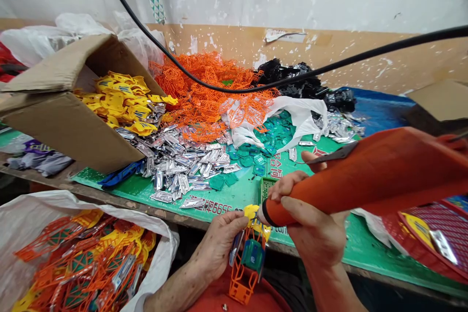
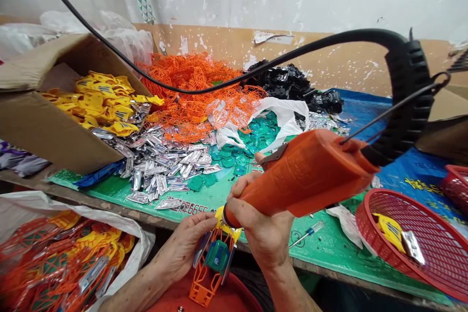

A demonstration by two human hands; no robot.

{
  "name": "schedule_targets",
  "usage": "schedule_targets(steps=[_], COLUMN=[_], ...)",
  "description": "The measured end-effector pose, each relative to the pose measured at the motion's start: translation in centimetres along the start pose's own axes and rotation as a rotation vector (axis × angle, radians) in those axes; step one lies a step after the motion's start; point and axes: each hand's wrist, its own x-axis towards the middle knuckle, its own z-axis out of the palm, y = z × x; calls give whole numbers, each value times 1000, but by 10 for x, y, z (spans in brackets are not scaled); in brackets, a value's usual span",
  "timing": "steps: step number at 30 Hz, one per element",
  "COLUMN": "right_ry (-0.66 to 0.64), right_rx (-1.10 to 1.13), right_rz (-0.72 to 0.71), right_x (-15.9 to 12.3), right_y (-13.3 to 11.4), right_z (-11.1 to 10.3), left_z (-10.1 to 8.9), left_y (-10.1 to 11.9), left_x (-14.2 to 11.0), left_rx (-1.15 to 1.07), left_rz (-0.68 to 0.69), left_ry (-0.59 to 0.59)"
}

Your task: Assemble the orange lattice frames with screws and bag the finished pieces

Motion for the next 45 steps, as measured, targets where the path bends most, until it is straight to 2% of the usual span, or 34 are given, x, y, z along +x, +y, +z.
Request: schedule_targets(steps=[18, 25, 31, 45], right_ry=[-36, 5, -9, -2], right_rx=[-16, 10, 89, 117], right_rz=[-19, -22, -8, 5], right_x=[-7, -3, -2, -2], right_y=[10, 4, 4, 5], right_z=[-7, -4, -3, -3], left_z=[-1, 1, 0, 0], left_y=[-5, -3, -4, -3], left_x=[0, -1, -1, -1], left_rx=[11, 1, 33, 54], left_rz=[24, 16, 38, 25], left_ry=[-12, -13, 17, 21])
